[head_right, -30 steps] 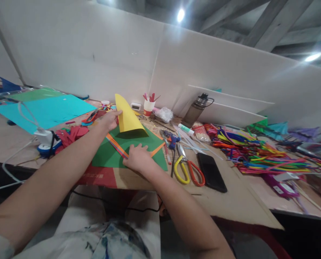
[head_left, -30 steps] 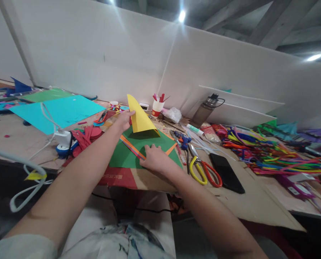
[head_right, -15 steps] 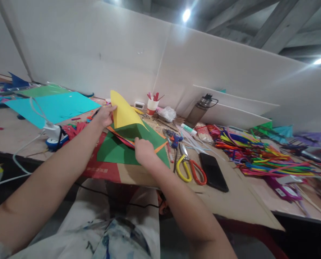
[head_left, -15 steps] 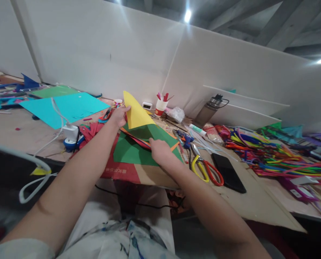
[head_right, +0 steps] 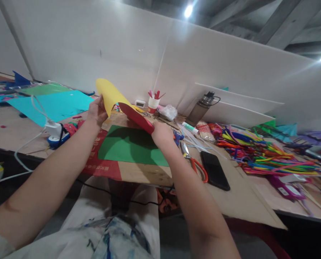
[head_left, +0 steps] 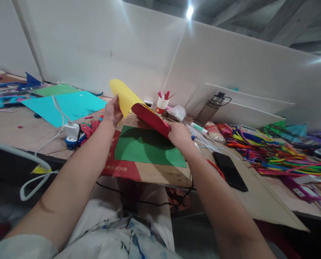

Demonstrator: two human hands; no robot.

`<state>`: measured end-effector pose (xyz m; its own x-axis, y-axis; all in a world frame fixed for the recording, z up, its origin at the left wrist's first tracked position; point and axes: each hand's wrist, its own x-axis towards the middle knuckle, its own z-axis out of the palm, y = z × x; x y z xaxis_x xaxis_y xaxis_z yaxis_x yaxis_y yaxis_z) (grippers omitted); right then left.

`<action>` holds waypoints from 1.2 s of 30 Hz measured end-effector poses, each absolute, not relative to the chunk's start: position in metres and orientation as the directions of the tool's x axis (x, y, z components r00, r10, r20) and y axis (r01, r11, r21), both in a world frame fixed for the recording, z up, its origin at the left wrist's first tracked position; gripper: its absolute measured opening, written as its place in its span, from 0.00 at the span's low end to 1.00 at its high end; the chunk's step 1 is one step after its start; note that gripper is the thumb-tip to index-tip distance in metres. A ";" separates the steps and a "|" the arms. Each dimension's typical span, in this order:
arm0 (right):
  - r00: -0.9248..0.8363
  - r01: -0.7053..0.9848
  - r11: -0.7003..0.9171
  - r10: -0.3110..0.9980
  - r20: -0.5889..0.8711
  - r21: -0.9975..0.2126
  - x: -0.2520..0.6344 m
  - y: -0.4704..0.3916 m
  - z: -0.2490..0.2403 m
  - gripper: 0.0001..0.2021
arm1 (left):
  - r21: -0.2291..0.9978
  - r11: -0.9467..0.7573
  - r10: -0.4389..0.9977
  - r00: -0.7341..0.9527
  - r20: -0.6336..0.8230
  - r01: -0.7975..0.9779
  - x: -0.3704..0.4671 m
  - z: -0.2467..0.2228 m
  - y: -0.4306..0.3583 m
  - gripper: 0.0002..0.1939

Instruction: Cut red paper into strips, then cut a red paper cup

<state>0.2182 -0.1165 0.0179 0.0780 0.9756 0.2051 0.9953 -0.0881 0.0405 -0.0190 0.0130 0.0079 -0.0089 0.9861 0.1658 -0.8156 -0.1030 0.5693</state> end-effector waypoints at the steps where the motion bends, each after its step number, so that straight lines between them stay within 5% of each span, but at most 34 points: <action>1: 0.089 0.995 -0.097 0.974 0.211 0.027 0.220 -0.116 0.018 0.18 | 0.569 -0.103 0.985 -0.005 0.171 -0.816 -0.020 0.009 0.011 0.14; 13: 0.271 0.958 -0.200 0.864 0.424 -0.205 0.254 -0.107 0.040 0.17 | 0.467 -0.207 0.974 -0.137 0.178 -0.860 -0.034 0.018 0.011 0.15; 18: 0.204 0.979 -0.168 0.846 0.493 -0.116 0.243 -0.119 0.033 0.20 | 0.524 -0.296 0.953 -0.214 0.213 -0.799 -0.041 0.021 0.015 0.16; 23: -0.194 0.979 0.173 0.951 0.242 0.106 0.221 -0.133 -0.011 0.20 | 0.490 -0.374 0.919 -0.242 0.312 -0.788 -0.049 0.027 0.012 0.19; 28: -0.308 0.942 0.292 0.948 0.082 0.167 0.226 -0.145 -0.031 0.19 | 0.595 -0.354 0.934 -0.245 0.259 -0.721 -0.044 0.031 0.006 0.21; 36: -0.312 0.950 0.312 0.950 0.028 0.002 0.238 -0.160 -0.028 0.18 | 0.492 -0.269 0.947 -0.135 0.291 -0.828 -0.032 0.030 -0.001 0.17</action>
